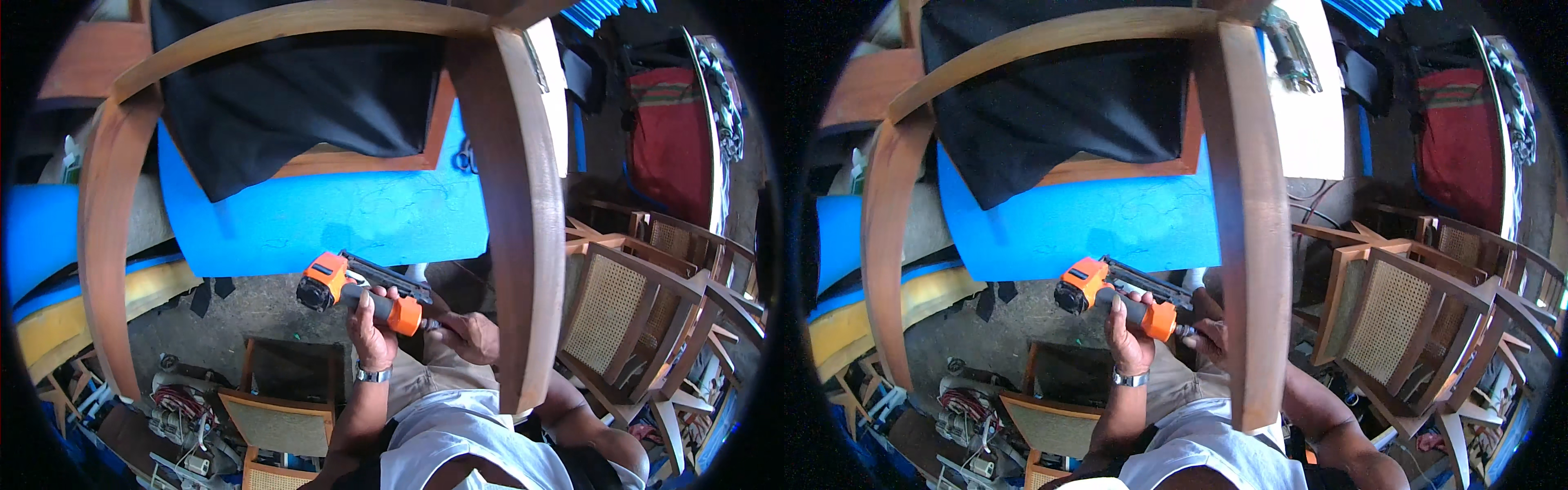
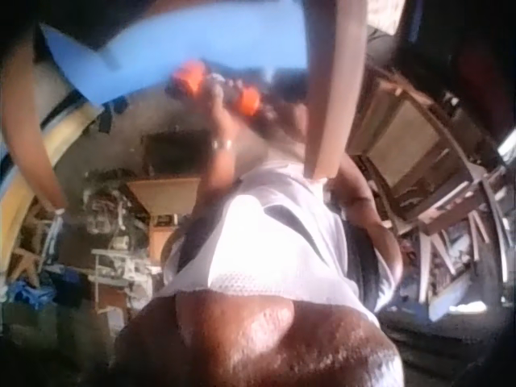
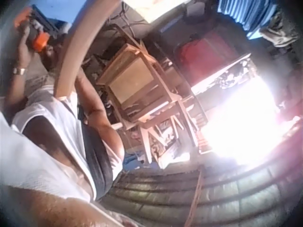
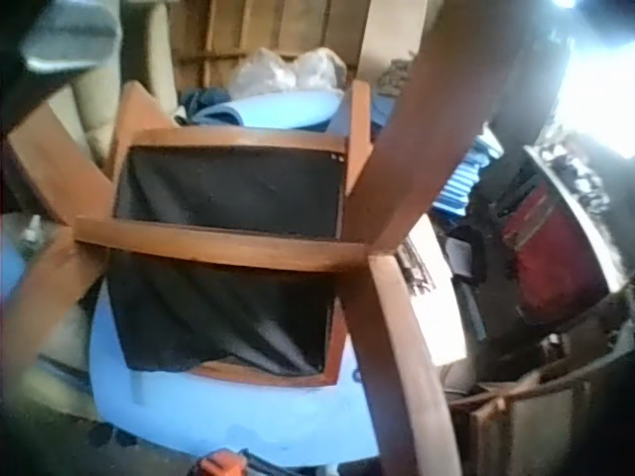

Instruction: Secure a fabric backing to the underside of a chair seat using a pneumatic staple gun and trimming excess with scissors.

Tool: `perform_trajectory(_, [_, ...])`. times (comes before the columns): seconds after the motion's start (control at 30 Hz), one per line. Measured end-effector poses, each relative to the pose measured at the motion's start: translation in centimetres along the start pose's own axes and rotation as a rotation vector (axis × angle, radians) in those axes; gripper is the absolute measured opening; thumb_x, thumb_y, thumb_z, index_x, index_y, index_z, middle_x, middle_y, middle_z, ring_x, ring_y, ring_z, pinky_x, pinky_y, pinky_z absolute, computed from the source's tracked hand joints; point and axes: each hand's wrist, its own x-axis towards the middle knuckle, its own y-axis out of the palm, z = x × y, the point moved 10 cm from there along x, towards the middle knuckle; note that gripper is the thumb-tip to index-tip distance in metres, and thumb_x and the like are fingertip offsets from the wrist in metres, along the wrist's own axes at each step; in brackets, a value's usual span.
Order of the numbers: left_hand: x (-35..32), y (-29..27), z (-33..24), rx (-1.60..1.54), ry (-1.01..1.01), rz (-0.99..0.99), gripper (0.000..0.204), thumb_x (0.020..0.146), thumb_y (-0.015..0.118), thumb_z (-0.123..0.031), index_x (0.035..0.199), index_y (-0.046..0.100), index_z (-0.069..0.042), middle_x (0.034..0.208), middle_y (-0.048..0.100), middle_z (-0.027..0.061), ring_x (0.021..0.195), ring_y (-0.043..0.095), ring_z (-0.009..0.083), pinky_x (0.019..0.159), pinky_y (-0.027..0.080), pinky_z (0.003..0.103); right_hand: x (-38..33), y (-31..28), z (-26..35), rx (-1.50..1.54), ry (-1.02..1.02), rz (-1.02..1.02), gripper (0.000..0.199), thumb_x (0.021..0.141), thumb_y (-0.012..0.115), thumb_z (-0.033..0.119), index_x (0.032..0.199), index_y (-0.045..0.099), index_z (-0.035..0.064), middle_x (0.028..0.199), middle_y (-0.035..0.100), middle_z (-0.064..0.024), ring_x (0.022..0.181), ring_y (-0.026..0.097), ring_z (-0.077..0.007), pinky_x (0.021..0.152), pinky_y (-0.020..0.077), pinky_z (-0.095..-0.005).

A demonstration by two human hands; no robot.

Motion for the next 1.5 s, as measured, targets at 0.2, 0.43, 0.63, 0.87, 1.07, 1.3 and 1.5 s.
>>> perform_trajectory(0.2, [1.4,1.7,-4.6,-0.131,-0.132,0.118,0.028,0.097,0.058,-0.04,0.096,0.052,-0.013,0.076,0.054,0.0008,0.066,0.058,0.0178,0.068,0.05,0.039,0.7,8.1,2.7,0.468,0.157,0.277,0.042,0.099,0.056,0.043,0.109,0.059,0.0028,0.07,0.06,-0.0179,0.068,0.065,-0.0322,0.063,0.0461,-0.0424])
perform_trajectory(0.43, [1.1,-2.1,-9.5,0.247,0.035,-0.233,0.03,0.095,0.066,-0.033,0.094,0.049,-0.008,0.069,0.05,0.0003,0.051,0.056,0.0163,0.051,0.049,0.033,0.2,7.4,9.0,-0.207,0.137,-0.253,0.033,0.097,0.059,0.037,0.1,0.054,0.0049,0.076,0.065,-0.0191,0.072,0.066,-0.04,0.06,0.0498,-0.0487])
perform_trajectory(0.63, [0.6,-0.4,-9.1,0.114,-0.17,-0.068,0.024,0.097,0.063,-0.033,0.094,0.049,-0.013,0.068,0.049,-0.0022,0.054,0.055,0.014,0.053,0.05,0.033,0.2,8.5,9.6,0.219,0.131,0.081,0.049,0.101,0.049,0.049,0.109,0.059,0.0021,0.084,0.063,-0.0173,0.085,0.064,-0.0277,0.076,0.0483,-0.0413])
perform_trajectory(0.87, [2.2,3.6,-6.8,0.21,-0.149,0.153,0.029,0.099,0.059,-0.038,0.09,0.049,-0.011,0.07,0.053,0.0007,0.06,0.059,0.0167,0.058,0.052,0.034,0.0,8.7,5.4,0.912,0.143,0.239,0.053,0.102,0.051,0.045,0.134,0.051,0.0019,0.116,0.056,-0.0041,0.107,0.051,-0.0132,0.095,0.0411,-0.031])
perform_trajectory(1.07, [0.9,5.5,-5.2,0.457,-0.051,0.32,0.032,0.102,0.054,-0.037,0.109,0.058,-0.006,0.094,0.063,0.0053,0.089,0.064,0.0176,0.083,0.052,0.036,1.3,-1.4,10.5,0.043,-0.099,-0.452,0.077,0.082,0.076,0.044,0.135,0.047,-0.0023,0.117,0.057,-0.0233,0.109,0.054,-0.0412,0.094,0.0459,-0.0467])
perform_trajectory(1.3, [-1.5,6.5,-4.4,0.857,-0.416,0.859,0.047,0.099,0.06,-0.035,0.134,0.05,-0.005,0.129,0.049,0.0066,0.115,0.047,0.0171,0.1,0.04,0.034,3.3,-1.8,10.4,-0.033,-0.211,-0.481,0.059,0.078,0.074,0.021,0.126,0.05,-0.0039,0.102,0.058,-0.0228,0.093,0.056,-0.0429,0.082,0.0476,-0.0491])
perform_trajectory(1.5, [0.2,10.8,-10.3,1.392,0.15,1.072,0.04,0.096,0.065,-0.031,0.121,0.058,0.0,0.106,0.063,0.0121,0.098,0.061,0.0222,0.089,0.048,0.036,5.8,1.5,7.9,0.407,0.05,-0.442,0.051,0.088,0.064,0.026,0.128,0.049,-0.0028,0.102,0.057,-0.0235,0.094,0.057,-0.0379,0.084,0.0466,-0.0425])
